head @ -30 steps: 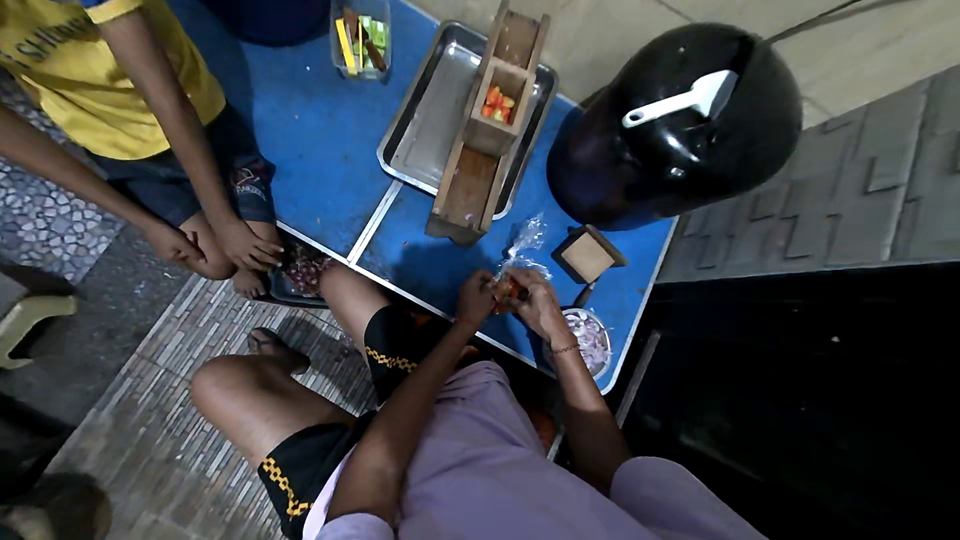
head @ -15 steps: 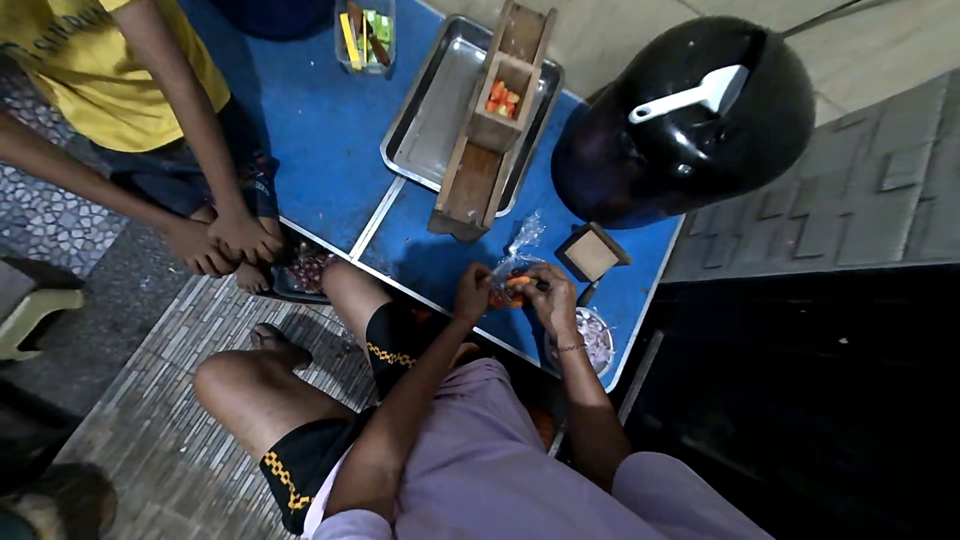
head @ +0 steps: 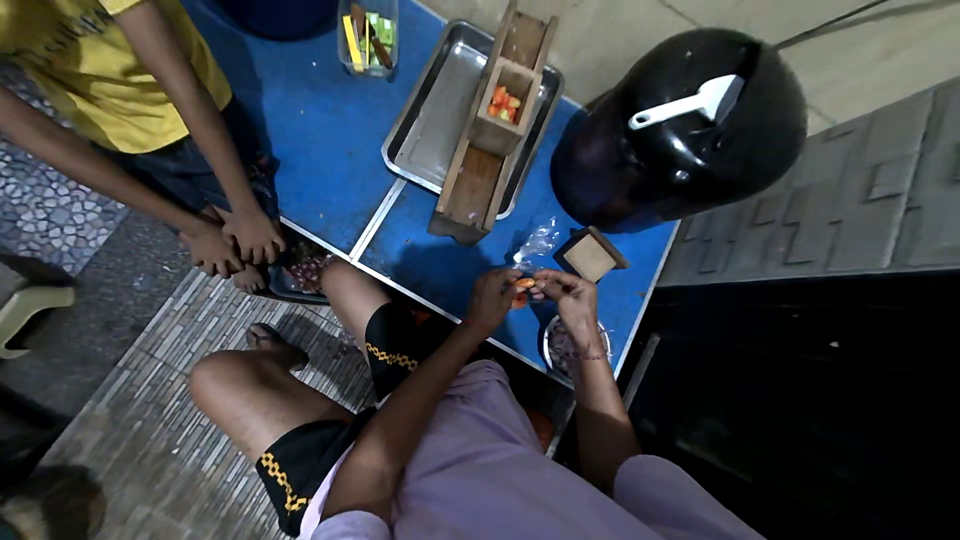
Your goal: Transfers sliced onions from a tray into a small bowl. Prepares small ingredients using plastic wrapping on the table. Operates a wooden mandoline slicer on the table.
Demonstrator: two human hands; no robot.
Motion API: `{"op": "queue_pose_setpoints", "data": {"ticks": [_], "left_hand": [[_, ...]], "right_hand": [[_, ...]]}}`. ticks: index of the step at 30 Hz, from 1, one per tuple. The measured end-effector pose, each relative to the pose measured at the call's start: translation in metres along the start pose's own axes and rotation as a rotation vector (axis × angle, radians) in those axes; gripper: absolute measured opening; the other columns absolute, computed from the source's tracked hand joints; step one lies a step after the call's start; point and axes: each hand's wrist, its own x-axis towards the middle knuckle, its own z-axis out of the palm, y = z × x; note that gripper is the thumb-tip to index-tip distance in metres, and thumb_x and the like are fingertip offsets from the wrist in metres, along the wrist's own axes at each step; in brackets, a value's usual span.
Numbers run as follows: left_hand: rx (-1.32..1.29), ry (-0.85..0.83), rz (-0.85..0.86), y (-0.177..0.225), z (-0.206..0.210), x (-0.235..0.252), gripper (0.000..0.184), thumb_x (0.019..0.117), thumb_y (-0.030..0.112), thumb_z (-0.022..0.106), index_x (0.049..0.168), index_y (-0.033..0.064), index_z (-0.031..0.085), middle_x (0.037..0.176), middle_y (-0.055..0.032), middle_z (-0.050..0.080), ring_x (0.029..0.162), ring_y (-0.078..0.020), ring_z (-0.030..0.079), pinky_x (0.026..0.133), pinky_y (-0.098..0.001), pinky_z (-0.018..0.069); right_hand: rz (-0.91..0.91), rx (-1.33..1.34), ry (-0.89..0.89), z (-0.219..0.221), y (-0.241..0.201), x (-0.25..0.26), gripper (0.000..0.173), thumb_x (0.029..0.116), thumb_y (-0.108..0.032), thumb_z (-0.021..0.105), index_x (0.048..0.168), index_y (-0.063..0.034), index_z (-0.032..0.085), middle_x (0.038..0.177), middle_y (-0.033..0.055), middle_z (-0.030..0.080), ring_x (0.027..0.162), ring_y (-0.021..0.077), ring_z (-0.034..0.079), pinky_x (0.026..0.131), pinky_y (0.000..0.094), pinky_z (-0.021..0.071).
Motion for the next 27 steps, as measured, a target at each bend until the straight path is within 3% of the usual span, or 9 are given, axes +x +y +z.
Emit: {"op": "queue_pose_setpoints", "data": {"ticks": [4,7,12,20,24,27], "left_hand": [[0.128,-0.031,0.087,-0.001,-0.001,0.002,0.024,0.0950,0.005,0.066,0.117,0.0001,0.074,0.119,-0.0210,0.069,0.117,-0.0354,0.063,0.105,-0.0481,0.0483],[0.136,0.046,0.206,-0.003,0.005,0.001,0.019,0.0934,0.002,0.067,0.111,-0.0002,0.075,0.118,-0.0217,0.068,0.119,-0.0397,0.060,0.104,-0.0519,0.0474],[0.225,0.063,0.243,0.010,0.005,-0.003,0.020,0.0949,-0.003,0.063,0.111,-0.0040,0.074,0.108,-0.0240,0.070,0.107,-0.0399,0.067,0.099,-0.0496,0.0523],[0.307,0.058,0.186,0.015,0.013,-0.008,0.019,0.0949,0.000,0.065,0.112,-0.0033,0.073,0.104,-0.0229,0.067,0.101,-0.0385,0.066,0.090,-0.0497,0.0555],[0.316,0.026,0.120,0.025,0.012,-0.011,0.020,0.0969,0.003,0.062,0.114,-0.0012,0.072,0.108,-0.0225,0.066,0.106,-0.0379,0.065,0.092,-0.0512,0.0544],[0.174,0.078,0.085,0.030,0.010,-0.013,0.019,0.0961,0.002,0.064,0.113,-0.0016,0.072,0.109,-0.0227,0.067,0.106,-0.0369,0.066,0.094,-0.0509,0.0542]], "right_hand": [[-0.025,0.002,-0.017,-0.002,0.002,-0.002,0.019,0.0977,0.004,0.060,0.114,0.0081,0.070,0.095,0.0123,0.075,0.077,0.0100,0.073,0.078,0.0276,0.0626],[-0.088,-0.148,-0.010,-0.004,0.000,-0.005,0.019,0.0980,0.001,0.062,0.114,0.0057,0.071,0.098,0.0125,0.075,0.079,0.0103,0.072,0.079,0.0276,0.0619],[-0.253,-0.604,-0.077,-0.010,-0.017,-0.012,0.023,0.1021,-0.008,0.059,0.115,0.0017,0.075,0.103,0.0203,0.074,0.092,0.0321,0.073,0.086,0.0499,0.0580],[-0.323,-0.738,0.089,0.007,-0.017,-0.021,0.021,0.0995,-0.007,0.059,0.101,0.0082,0.074,0.093,0.0256,0.073,0.083,0.0403,0.073,0.079,0.0537,0.0592],[-0.225,-0.664,0.179,0.016,-0.017,-0.018,0.021,0.0977,-0.010,0.060,0.098,0.0066,0.074,0.087,0.0222,0.073,0.078,0.0349,0.072,0.074,0.0519,0.0586],[-0.035,-0.207,0.195,0.010,-0.015,-0.010,0.013,0.0933,-0.003,0.066,0.102,0.0042,0.072,0.086,0.0102,0.070,0.072,0.0130,0.067,0.071,0.0315,0.0591]]}}
